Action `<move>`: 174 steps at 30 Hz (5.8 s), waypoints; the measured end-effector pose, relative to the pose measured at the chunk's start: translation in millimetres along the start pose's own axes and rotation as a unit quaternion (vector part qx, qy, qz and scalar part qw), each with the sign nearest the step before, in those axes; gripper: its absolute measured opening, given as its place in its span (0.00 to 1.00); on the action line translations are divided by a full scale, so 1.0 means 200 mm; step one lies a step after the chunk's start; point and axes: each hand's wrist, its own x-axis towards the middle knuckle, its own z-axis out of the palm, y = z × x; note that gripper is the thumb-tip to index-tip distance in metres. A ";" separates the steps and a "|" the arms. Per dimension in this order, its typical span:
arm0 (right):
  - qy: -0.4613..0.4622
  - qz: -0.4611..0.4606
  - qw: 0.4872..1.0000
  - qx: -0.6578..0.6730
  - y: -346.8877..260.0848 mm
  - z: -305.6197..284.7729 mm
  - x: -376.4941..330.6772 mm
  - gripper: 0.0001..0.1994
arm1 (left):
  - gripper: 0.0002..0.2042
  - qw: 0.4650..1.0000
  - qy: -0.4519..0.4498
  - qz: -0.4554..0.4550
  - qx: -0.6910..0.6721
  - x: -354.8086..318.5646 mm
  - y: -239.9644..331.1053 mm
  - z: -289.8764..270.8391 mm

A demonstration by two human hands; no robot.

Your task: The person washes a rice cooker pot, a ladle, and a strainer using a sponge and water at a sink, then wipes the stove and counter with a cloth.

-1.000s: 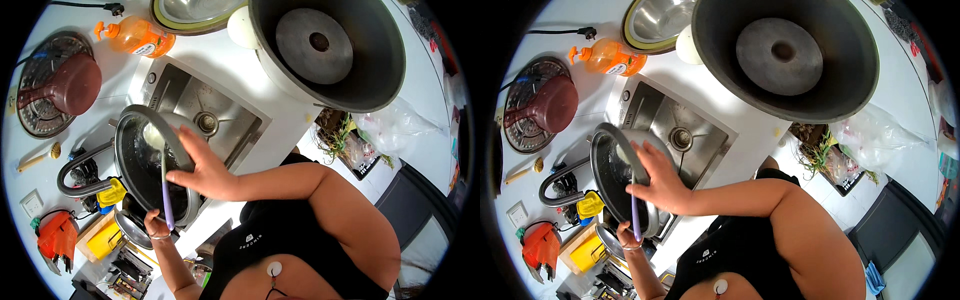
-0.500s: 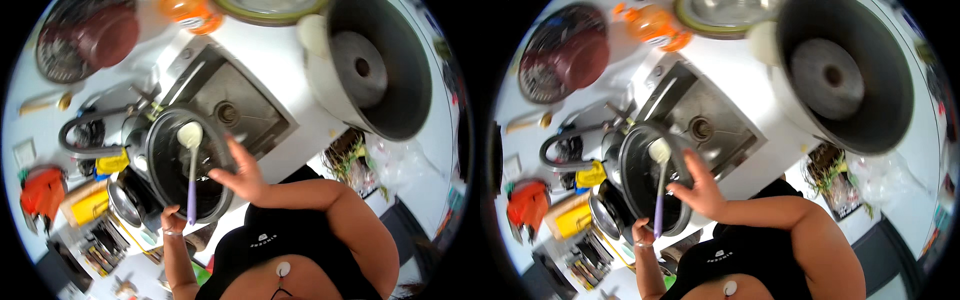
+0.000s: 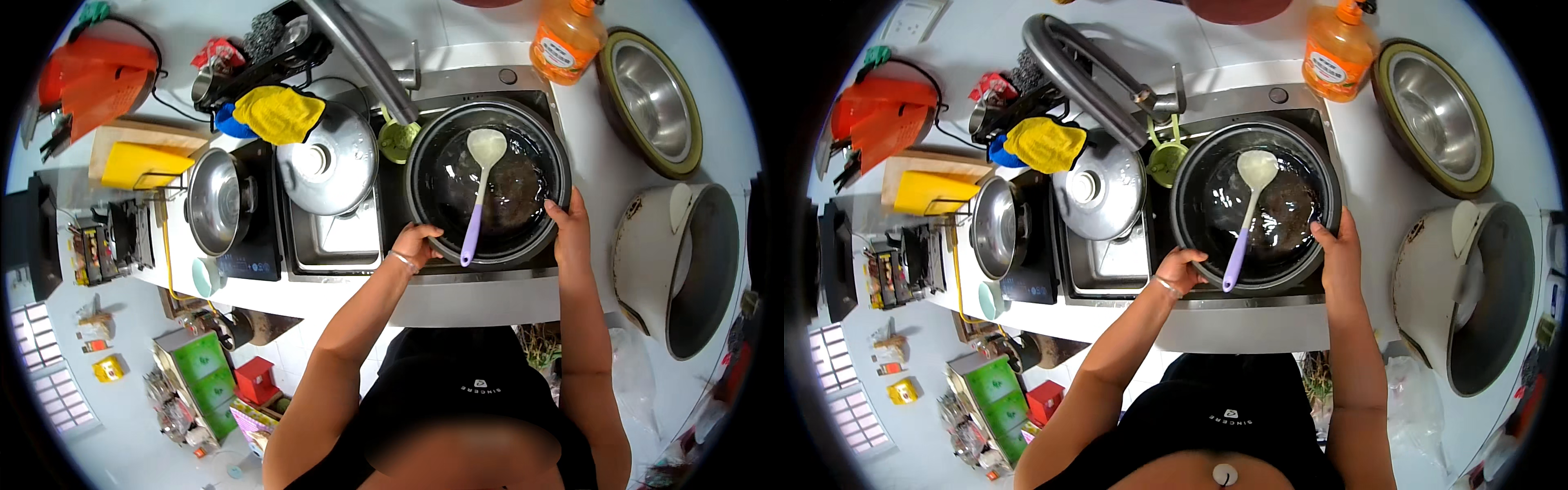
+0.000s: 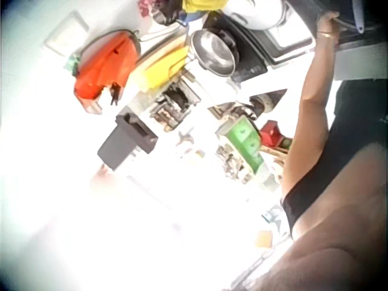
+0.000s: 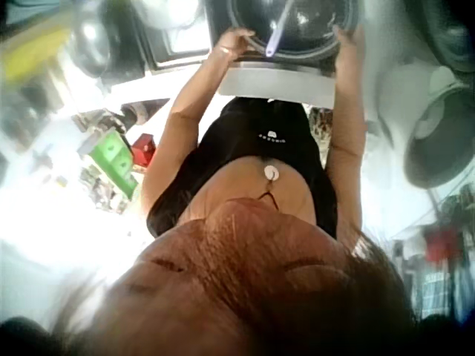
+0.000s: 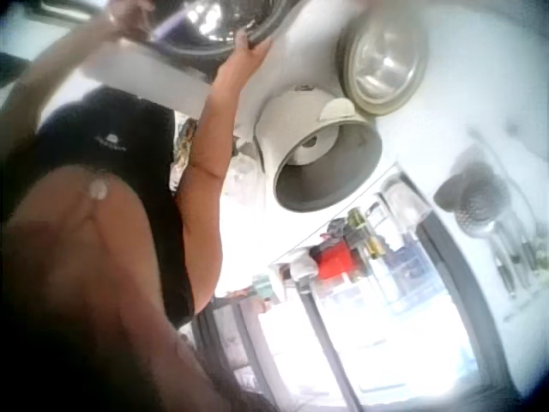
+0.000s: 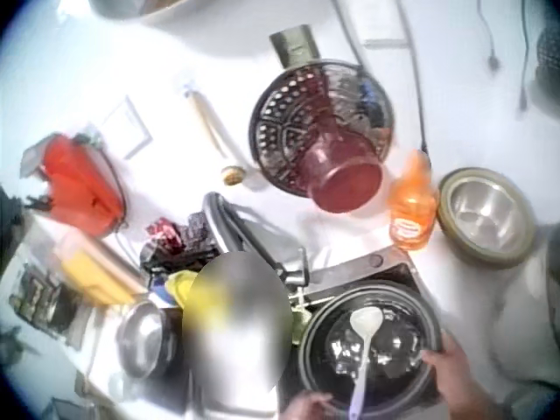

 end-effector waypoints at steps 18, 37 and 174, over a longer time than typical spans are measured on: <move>0.132 0.258 0.956 -0.041 0.52 -0.20 0.24 0.23 | 0.17 0.992 0.105 -0.072 0.023 0.27 -0.12 -0.16; 0.151 0.368 0.917 -0.022 0.59 -0.27 0.23 0.24 | 0.19 0.937 0.132 0.185 -0.265 -0.19 0.60 -0.73; -0.135 -0.032 0.852 -0.504 0.82 0.42 0.51 0.09 | 0.16 0.624 0.127 0.377 0.672 -0.19 -0.03 0.08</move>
